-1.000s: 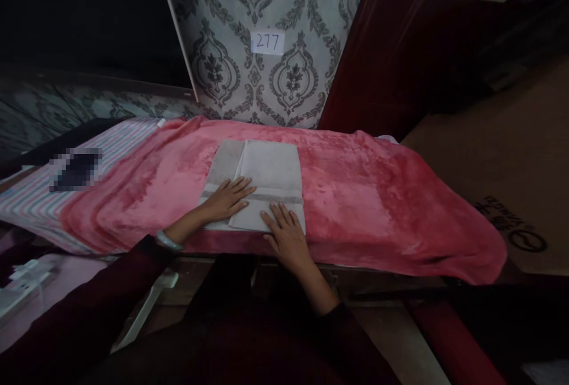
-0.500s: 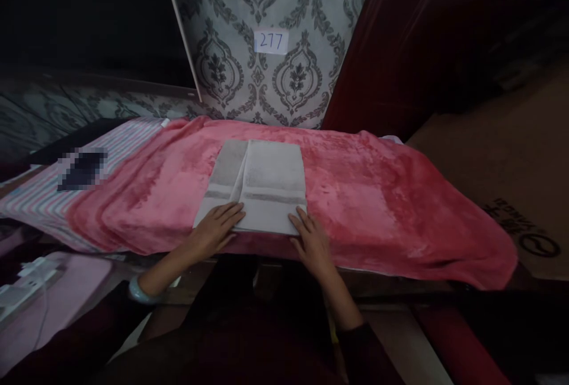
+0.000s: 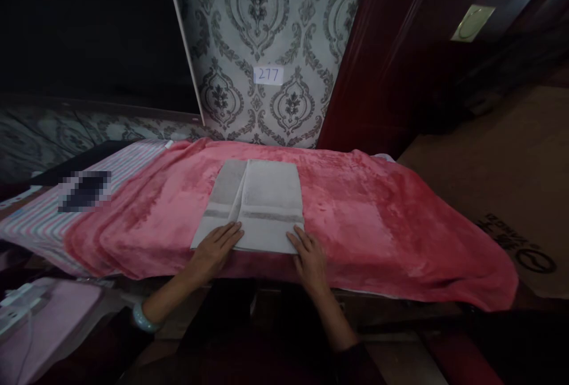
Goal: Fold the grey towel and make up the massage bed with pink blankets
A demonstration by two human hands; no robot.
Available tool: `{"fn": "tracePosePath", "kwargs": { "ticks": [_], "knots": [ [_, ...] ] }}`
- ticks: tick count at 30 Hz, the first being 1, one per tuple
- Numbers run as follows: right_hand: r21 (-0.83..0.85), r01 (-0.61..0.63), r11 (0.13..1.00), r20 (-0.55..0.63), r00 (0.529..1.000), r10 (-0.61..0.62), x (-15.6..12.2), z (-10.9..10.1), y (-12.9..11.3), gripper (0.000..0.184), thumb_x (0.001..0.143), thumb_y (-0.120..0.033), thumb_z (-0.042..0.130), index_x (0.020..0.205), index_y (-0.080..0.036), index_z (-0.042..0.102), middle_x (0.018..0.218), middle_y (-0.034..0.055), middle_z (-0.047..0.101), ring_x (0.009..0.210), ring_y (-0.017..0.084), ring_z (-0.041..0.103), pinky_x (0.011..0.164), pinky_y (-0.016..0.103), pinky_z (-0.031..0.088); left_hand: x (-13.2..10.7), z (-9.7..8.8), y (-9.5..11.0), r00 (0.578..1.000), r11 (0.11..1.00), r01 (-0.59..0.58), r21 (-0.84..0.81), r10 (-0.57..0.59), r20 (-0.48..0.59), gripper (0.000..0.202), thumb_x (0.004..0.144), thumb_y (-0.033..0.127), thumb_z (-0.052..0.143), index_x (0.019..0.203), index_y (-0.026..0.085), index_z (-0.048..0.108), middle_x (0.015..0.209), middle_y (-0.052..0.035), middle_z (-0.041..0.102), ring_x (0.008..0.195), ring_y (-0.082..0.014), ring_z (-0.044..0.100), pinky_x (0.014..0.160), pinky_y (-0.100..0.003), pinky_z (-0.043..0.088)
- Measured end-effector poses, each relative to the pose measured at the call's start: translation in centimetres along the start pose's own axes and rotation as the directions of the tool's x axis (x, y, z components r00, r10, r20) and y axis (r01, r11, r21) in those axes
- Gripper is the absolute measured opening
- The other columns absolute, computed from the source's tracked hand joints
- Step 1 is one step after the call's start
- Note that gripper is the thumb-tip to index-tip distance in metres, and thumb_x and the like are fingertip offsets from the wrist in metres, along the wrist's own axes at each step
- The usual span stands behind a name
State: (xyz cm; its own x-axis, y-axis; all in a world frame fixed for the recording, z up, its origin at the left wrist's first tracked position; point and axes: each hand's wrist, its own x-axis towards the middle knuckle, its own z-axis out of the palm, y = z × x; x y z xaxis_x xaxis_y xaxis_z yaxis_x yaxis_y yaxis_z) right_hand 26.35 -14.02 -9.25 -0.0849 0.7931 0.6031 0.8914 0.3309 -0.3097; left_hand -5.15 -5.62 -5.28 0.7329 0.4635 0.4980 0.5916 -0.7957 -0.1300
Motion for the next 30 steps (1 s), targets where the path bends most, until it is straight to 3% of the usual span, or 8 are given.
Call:
{"fn": "tracePosePath", "kwargs": {
  "ticks": [4,10,14,18,21,24,27,30],
  "knots": [
    [-0.014,0.027,1.000,-0.061,0.998,-0.028,0.0,0.7,0.1,0.071,0.084,-0.003,0.048,0.150,-0.028,0.053,0.152,0.0059,0.053,0.135,0.030,0.050,0.109,0.054,0.048,0.7,0.3,0.6,0.999,0.995,0.043,0.084,-0.044,0.008,0.061,0.084,-0.003,0.047,0.139,0.018,0.061,0.144,-0.0144,0.062,0.130,-0.0280,0.059,0.102,-0.042,0.049],
    [-0.020,0.107,0.994,-0.168,0.980,-0.109,0.5,1.6,0.8,0.071,0.082,0.000,0.047,0.147,-0.028,0.057,0.146,0.0063,0.059,0.138,0.029,0.050,0.108,0.052,0.051,1.7,0.3,0.6,0.996,0.994,0.024,0.104,-0.014,-0.090,0.053,0.083,-0.002,0.049,0.129,0.017,0.068,0.130,-0.0152,0.070,0.111,-0.0265,0.065,0.090,-0.039,0.050],
    [0.015,0.220,0.975,-0.271,0.940,-0.208,2.5,0.8,0.9,0.064,0.086,0.001,0.043,0.141,-0.027,0.062,0.127,0.0066,0.072,0.129,0.025,0.059,0.103,0.048,0.056,2.4,-0.6,-0.1,0.990,0.994,0.003,0.112,0.013,-0.144,0.049,0.085,-0.002,0.047,0.123,0.018,0.071,0.122,-0.0127,0.074,0.103,-0.0235,0.066,0.089,-0.038,0.048],
    [0.023,0.252,0.968,-0.285,0.929,-0.235,4.6,-0.9,0.0,0.055,0.089,-0.001,0.042,0.130,-0.026,0.069,0.119,0.0069,0.075,0.121,0.024,0.065,0.100,0.047,0.058,2.7,-1.3,-0.1,0.990,0.989,0.037,0.146,-0.016,-0.140,0.044,0.086,0.000,0.049,0.117,0.019,0.073,0.116,-0.0113,0.076,0.104,-0.0245,0.066,0.092,-0.040,0.046],
    [0.030,0.268,0.963,-0.269,0.930,-0.250,5.3,-1.6,-0.8,0.051,0.089,-0.001,0.043,0.125,-0.024,0.071,0.114,0.0068,0.076,0.113,0.022,0.069,0.096,0.042,0.061,2.9,-1.2,1.1,0.989,0.982,0.088,0.166,-0.066,-0.133,0.040,0.087,0.002,0.050,0.113,0.019,0.074,0.117,-0.0116,0.075,0.113,-0.0267,0.064,0.099,-0.043,0.045],
    [0.028,0.225,0.974,-0.238,0.948,-0.212,6.0,-2.2,-1.4,0.048,0.092,-0.004,0.043,0.122,-0.025,0.073,0.113,0.0069,0.076,0.113,0.023,0.069,0.096,0.043,0.061,4.3,-1.1,2.8,0.991,0.983,0.107,0.146,-0.094,-0.095,0.050,0.088,0.001,0.046,0.128,0.020,0.068,0.130,-0.0124,0.071,0.123,-0.0274,0.061,0.106,-0.047,0.043],
    [0.014,0.180,0.984,-0.210,0.962,-0.173,7.1,-3.2,-2.3,0.044,0.094,-0.008,0.044,0.121,-0.026,0.074,0.111,0.0072,0.076,0.112,0.024,0.069,0.097,0.045,0.060,6.8,-1.2,4.5,0.993,0.989,0.112,0.101,-0.109,-0.036,0.056,0.088,-0.001,0.043,0.138,0.017,0.060,0.136,-0.0138,0.067,0.123,-0.0286,0.062,0.102,-0.046,0.047],
    [0.036,0.201,0.979,-0.172,0.966,-0.192,8.1,-4.3,-3.1,0.042,0.095,-0.010,0.046,0.121,-0.026,0.074,0.109,0.0077,0.077,0.109,0.024,0.069,0.099,0.045,0.058,9.1,-1.9,5.5,0.981,0.980,0.193,0.040,-0.194,0.021,0.050,0.089,0.001,0.045,0.135,0.015,0.061,0.132,-0.0154,0.069,0.116,-0.0294,0.065,0.093,-0.044,0.052]
  ]
}}
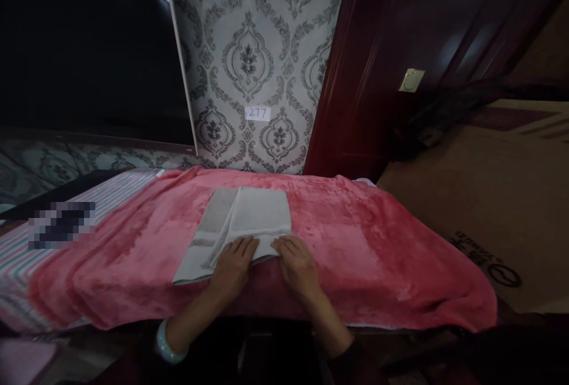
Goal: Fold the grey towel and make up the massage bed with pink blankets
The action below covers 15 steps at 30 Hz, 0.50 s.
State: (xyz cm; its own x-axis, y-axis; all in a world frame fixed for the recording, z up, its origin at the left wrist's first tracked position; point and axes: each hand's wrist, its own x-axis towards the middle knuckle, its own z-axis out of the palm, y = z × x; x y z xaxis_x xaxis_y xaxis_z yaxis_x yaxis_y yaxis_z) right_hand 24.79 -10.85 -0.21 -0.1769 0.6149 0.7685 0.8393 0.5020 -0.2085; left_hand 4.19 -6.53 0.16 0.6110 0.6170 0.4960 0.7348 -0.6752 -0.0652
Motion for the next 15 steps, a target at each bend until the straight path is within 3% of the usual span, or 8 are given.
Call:
{"fn": "tracePosePath", "kwargs": {
  "ticks": [3,6,10,13,15],
  "knots": [
    [0.046,0.027,0.999,0.007,1.000,-0.027,0.0,-0.2,-0.1,0.041,0.095,-0.011,0.046,0.124,-0.027,0.072,0.110,0.0070,0.076,0.112,0.024,0.068,0.100,0.045,0.057,0.8,-1.1,0.3,0.994,0.996,0.062,-0.071,-0.055,0.094,0.039,0.091,0.004,0.046,0.120,0.016,0.068,0.116,-0.0143,0.074,0.101,-0.0276,0.069,0.086,-0.041,0.054],
    [0.084,-0.011,0.996,-0.008,1.000,0.012,-1.3,0.6,1.3,0.049,0.095,-0.020,0.050,0.143,-0.026,0.057,0.131,0.0096,0.068,0.126,0.027,0.061,0.107,0.050,0.052,0.4,-2.9,-0.7,0.991,0.985,0.077,-0.154,-0.060,0.116,0.038,0.089,0.002,0.046,0.113,0.018,0.070,0.107,-0.0116,0.076,0.095,-0.0262,0.070,0.085,-0.040,0.054],
    [0.050,-0.190,0.980,-0.080,0.978,0.194,-2.9,3.0,4.9,0.068,0.094,-0.033,0.055,0.158,-0.022,0.033,0.150,0.0168,0.052,0.140,0.033,0.048,0.113,0.061,0.043,-0.2,-7.6,-3.8,0.996,0.929,0.066,-0.363,-0.040,0.079,0.047,0.082,0.002,0.048,0.119,0.023,0.069,0.105,-0.0061,0.077,0.095,-0.0223,0.071,0.084,-0.034,0.053],
    [0.056,-0.302,0.952,-0.048,0.951,0.304,-2.7,4.9,7.0,0.078,0.091,-0.039,0.060,0.160,-0.019,0.029,0.156,0.0192,0.045,0.145,0.034,0.040,0.115,0.061,0.038,0.0,-11.6,-6.6,0.992,0.842,0.092,-0.531,-0.032,0.122,0.038,0.083,0.010,0.050,0.108,0.026,0.073,0.099,-0.0014,0.077,0.093,-0.0207,0.072,0.081,-0.030,0.052],
    [0.120,-0.315,0.942,-0.021,0.947,0.320,-2.0,6.0,7.5,0.079,0.089,-0.040,0.062,0.159,-0.018,0.031,0.156,0.0195,0.043,0.147,0.033,0.039,0.116,0.057,0.039,0.3,-13.3,-8.6,0.985,0.797,0.156,-0.584,-0.084,0.149,0.028,0.083,0.020,0.055,0.101,0.028,0.075,0.092,-0.0002,0.077,0.091,-0.0224,0.071,0.079,-0.030,0.052]
  ]
}}
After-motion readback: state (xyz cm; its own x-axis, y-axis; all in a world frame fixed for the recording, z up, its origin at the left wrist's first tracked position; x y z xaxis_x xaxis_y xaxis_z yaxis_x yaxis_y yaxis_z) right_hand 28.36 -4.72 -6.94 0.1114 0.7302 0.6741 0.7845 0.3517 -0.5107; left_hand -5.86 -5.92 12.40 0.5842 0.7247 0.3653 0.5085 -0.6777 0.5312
